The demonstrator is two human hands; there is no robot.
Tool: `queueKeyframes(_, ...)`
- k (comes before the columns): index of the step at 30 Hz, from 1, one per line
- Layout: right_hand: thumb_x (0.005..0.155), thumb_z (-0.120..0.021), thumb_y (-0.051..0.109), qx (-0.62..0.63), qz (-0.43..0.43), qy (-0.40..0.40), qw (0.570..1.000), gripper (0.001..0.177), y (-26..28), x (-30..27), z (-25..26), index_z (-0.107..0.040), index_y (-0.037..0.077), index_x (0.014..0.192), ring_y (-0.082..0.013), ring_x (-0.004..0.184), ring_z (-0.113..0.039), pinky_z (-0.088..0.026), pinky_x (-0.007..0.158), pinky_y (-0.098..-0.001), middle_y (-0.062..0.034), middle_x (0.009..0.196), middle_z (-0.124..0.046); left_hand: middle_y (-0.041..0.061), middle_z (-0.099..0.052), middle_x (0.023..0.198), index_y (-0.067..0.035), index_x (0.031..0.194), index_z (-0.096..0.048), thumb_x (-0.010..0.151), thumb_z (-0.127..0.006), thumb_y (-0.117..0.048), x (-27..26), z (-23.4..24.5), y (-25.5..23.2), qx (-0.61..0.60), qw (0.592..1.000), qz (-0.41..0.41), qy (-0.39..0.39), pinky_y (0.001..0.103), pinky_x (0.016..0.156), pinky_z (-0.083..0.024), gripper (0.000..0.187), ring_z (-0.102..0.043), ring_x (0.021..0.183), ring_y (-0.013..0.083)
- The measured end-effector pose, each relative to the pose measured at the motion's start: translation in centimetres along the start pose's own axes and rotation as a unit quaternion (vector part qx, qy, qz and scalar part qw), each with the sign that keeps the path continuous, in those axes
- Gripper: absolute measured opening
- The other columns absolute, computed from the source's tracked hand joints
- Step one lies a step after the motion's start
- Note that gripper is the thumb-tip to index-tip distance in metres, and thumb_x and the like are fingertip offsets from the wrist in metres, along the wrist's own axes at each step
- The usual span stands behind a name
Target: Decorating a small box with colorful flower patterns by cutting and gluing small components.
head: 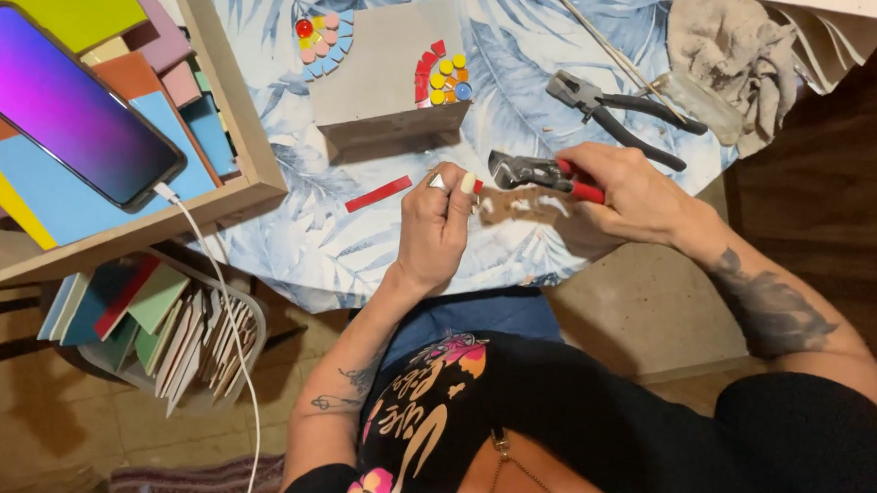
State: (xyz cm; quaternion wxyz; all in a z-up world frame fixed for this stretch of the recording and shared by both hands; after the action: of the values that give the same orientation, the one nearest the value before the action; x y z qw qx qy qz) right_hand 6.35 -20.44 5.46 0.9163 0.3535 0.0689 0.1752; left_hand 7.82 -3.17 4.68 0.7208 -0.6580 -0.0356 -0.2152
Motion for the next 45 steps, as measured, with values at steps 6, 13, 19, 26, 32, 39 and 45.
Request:
queueKeyframes(6, 0.065, -0.057, 0.004, -0.05, -0.069, 0.094, 0.992, 0.041, 0.3, 0.3, -0.8, -0.051, -0.003, 0.106, -0.0381, 0.074, -0.058, -0.047, 0.067, -0.0441, -0.021, 0.083, -0.057, 0.006, -0.04, 0.055, -0.006, 0.066, -0.046, 0.091, -0.037, -0.018, 0.7, 0.2, -2.2, 0.025, 0.999, -0.025, -0.008, 0.027, 0.053, -0.041, 0.029, -0.046, 0.051, 0.0201)
queueKeyframes(13, 0.064, -0.056, 0.001, -0.037, -0.08, 0.122, 0.989, 0.047, 1.1, 0.7, -1.5, -0.048, -0.005, 0.11, -0.0409, 0.079, -0.057, -0.046, 0.071, -0.047, -0.0233, 0.089, -0.057, 0.005, -0.038, 0.057, -0.006, 0.067, -0.047, 0.091, -0.037, -0.017, 0.3, 0.4, -2.0, 0.053, 0.998, -0.041, -0.018, 0.027, 0.053, -0.042, 0.028, -0.047, 0.052, 0.0224)
queueKeyframes(19, 0.066, -0.058, 0.007, -0.054, -0.078, 0.133, 0.987, 0.047, 0.9, 0.8, -1.7, -0.049, -0.002, 0.111, -0.0363, 0.084, -0.058, -0.047, 0.071, -0.0435, -0.0188, 0.09, -0.057, 0.005, -0.038, 0.057, -0.007, 0.068, -0.047, 0.09, -0.038, -0.017, -0.1, 0.4, -1.5, 0.069, 0.996, -0.047, -0.014, 0.029, 0.053, -0.042, 0.026, -0.048, 0.053, 0.0251)
queueKeyframes(26, 0.066, -0.056, 0.007, -0.066, -0.089, 0.153, 0.982, 0.042, 0.6, 0.8, -2.0, -0.051, -0.001, 0.107, -0.0366, 0.083, -0.058, -0.047, 0.071, -0.0434, -0.0186, 0.088, -0.058, 0.005, -0.037, 0.058, -0.006, 0.068, -0.046, 0.091, -0.036, -0.017, -0.1, 0.5, -1.4, 0.06, 0.997, -0.052, -0.009, 0.029, 0.054, -0.042, 0.027, -0.048, 0.053, 0.0256)
queueKeyframes(32, 0.067, -0.055, 0.007, -0.06, -0.099, 0.162, 0.98, 0.034, 0.6, 0.8, -2.0, -0.053, 0.001, 0.101, -0.0366, 0.081, -0.059, -0.047, 0.07, -0.0429, -0.0183, 0.085, -0.058, 0.005, -0.039, 0.058, -0.006, 0.069, -0.047, 0.091, -0.032, -0.018, 0.0, 0.5, -1.3, 0.018, 0.998, -0.054, 0.012, 0.03, 0.055, -0.042, 0.03, -0.047, 0.054, 0.0258)
queueKeyframes(39, 0.067, -0.055, 0.006, -0.07, -0.091, 0.158, 0.981, 0.037, 1.5, 1.1, -1.8, -0.052, 0.0, 0.103, -0.0371, 0.081, -0.059, -0.047, 0.07, -0.0428, -0.0194, 0.085, -0.058, 0.006, -0.039, 0.059, -0.006, 0.07, -0.047, 0.09, -0.035, -0.015, 0.0, 0.6, -1.2, 0.035, 0.998, -0.055, 0.01, 0.031, 0.055, -0.042, 0.025, -0.047, 0.055, 0.0272)
queueKeyframes(45, 0.066, -0.055, 0.006, -0.078, -0.093, 0.159, 0.98, 0.038, 1.4, 0.9, -2.0, -0.051, 0.0, 0.104, -0.0374, 0.08, -0.059, -0.047, 0.07, -0.0436, -0.0191, 0.084, -0.057, 0.006, -0.039, 0.058, -0.005, 0.07, -0.046, 0.09, -0.034, -0.014, -0.2, 0.4, -0.7, 0.034, 0.998, -0.055, 0.013, 0.03, 0.054, -0.042, 0.025, -0.047, 0.054, 0.0257)
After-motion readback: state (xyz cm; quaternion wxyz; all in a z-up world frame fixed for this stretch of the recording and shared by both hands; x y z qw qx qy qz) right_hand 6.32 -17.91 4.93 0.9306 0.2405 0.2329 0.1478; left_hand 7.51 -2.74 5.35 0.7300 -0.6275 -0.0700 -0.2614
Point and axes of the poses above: each hand's wrist, its own x-axis towards the middle knuckle, its own z-axis out of the back of the hand, y = z × x, the point moved 8 cm from there along x, towards the middle knuckle
